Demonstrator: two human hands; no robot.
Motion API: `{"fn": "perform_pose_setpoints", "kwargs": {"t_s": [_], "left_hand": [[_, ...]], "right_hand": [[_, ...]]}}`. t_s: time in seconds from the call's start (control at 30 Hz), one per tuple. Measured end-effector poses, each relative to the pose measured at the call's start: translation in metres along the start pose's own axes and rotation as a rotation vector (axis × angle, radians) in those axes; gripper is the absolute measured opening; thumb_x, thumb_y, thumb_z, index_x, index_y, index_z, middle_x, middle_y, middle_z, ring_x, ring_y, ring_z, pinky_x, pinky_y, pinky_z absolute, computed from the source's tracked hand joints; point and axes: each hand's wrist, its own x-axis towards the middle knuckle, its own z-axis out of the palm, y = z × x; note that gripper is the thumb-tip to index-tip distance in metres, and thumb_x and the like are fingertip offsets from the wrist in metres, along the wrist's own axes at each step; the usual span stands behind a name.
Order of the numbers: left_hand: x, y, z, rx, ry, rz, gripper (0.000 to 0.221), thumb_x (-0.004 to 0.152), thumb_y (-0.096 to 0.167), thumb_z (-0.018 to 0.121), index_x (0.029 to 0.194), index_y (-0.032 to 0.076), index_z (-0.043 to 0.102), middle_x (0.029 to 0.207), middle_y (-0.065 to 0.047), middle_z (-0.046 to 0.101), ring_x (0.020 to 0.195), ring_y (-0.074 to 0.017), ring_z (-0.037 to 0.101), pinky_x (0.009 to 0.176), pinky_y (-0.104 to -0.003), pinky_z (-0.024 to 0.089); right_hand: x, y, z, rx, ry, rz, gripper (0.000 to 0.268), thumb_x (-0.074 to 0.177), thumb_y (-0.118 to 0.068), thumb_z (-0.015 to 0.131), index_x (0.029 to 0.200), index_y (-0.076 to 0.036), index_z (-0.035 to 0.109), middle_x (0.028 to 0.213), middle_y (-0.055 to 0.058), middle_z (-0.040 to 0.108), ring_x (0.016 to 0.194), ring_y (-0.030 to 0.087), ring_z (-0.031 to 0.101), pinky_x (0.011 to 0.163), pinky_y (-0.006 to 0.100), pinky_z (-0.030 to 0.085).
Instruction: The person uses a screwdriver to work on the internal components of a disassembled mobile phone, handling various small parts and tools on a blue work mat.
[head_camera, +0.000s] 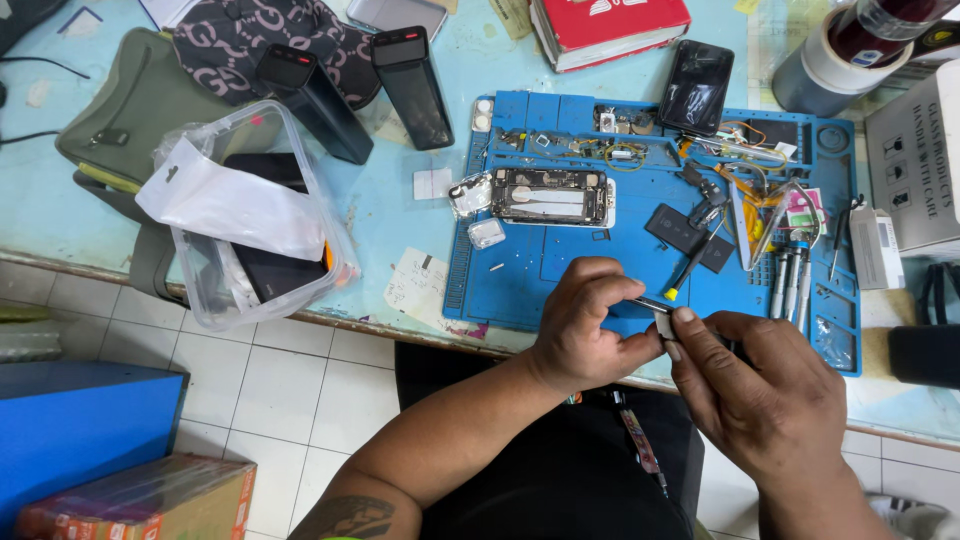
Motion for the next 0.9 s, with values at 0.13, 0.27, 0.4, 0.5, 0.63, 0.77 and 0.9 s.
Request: {"fn": "perform_pose_setpoints", "kwargs": {"t_s": [0.13,0.27,0.4,0.5,0.63,0.77,0.9], "left_hand": [[0.0,0.001,-0.002,-0.01,0.001,0.006,0.064,0.075,0.014,0.095,0.122,0.011,0.052,0.112,-0.01,0.058,0.101,-0.0256,0.063,0.081,-0.033,0.055],[-0.002,0.002,-0.003,-0.022,-0.001,-0.011,0.064,0.075,0.014,0.095,0.121,0.011,0.052,0.111,-0.009,0.058,0.1,-0.0255,0.063,0.08,-0.033,0.055],[-0.004,0.002,-0.003,-0.024,-0.007,-0.021,0.063,0.075,0.013,0.095,0.122,0.011,0.052,0.111,-0.009,0.058,0.1,-0.0256,0.063,0.08,-0.033,0.055],[-0.005,0.002,-0.003,-0.029,0.001,-0.011,0.063,0.074,0.012,0.094,0.122,0.01,0.052,0.111,-0.009,0.058,0.101,-0.0259,0.063,0.081,-0.034,0.055],[-0.004,0.002,-0.004,-0.023,0.005,0.004,0.061,0.076,0.009,0.092,0.122,0.01,0.052,0.11,-0.008,0.058,0.101,-0.0255,0.062,0.08,-0.034,0.055],[-0.002,0.003,-0.004,-0.016,0.011,0.019,0.059,0.077,0.008,0.091,0.122,0.01,0.052,0.109,-0.007,0.058,0.098,-0.0249,0.063,0.078,-0.034,0.055],[0.0,0.004,-0.003,-0.018,0.024,0.028,0.054,0.078,0.006,0.09,0.119,0.01,0.054,0.107,-0.006,0.058,0.095,-0.0247,0.063,0.076,-0.033,0.054]], "right_hand": [[-0.001,-0.004,0.001,-0.026,0.005,0.012,0.03,0.086,-0.014,0.087,0.116,-0.012,0.079,0.093,0.002,0.068,0.072,0.018,0.059,0.061,0.034,0.046],[-0.002,-0.006,0.0,-0.031,0.0,0.008,0.03,0.087,-0.015,0.087,0.116,-0.012,0.079,0.093,0.002,0.068,0.073,0.017,0.059,0.062,0.033,0.045],[-0.002,-0.008,-0.001,-0.037,-0.022,0.029,0.03,0.086,-0.015,0.087,0.115,-0.012,0.08,0.092,0.001,0.068,0.072,0.017,0.059,0.06,0.033,0.045],[-0.002,-0.009,-0.001,-0.046,-0.029,0.023,0.03,0.087,-0.016,0.087,0.116,-0.013,0.08,0.092,0.001,0.068,0.073,0.017,0.06,0.059,0.032,0.046],[0.0,-0.013,-0.002,-0.052,-0.028,0.014,0.029,0.09,-0.016,0.086,0.118,-0.013,0.079,0.095,0.001,0.068,0.076,0.017,0.06,0.058,0.031,0.046],[0.004,-0.019,-0.004,-0.109,-0.014,-0.003,0.03,0.081,-0.013,0.086,0.11,-0.01,0.08,0.089,0.002,0.068,0.07,0.019,0.061,0.056,0.033,0.047],[0.005,-0.026,-0.005,-0.151,-0.01,0.011,0.03,0.09,-0.013,0.087,0.119,-0.013,0.079,0.096,0.001,0.068,0.077,0.019,0.06,0.059,0.033,0.047]]}}
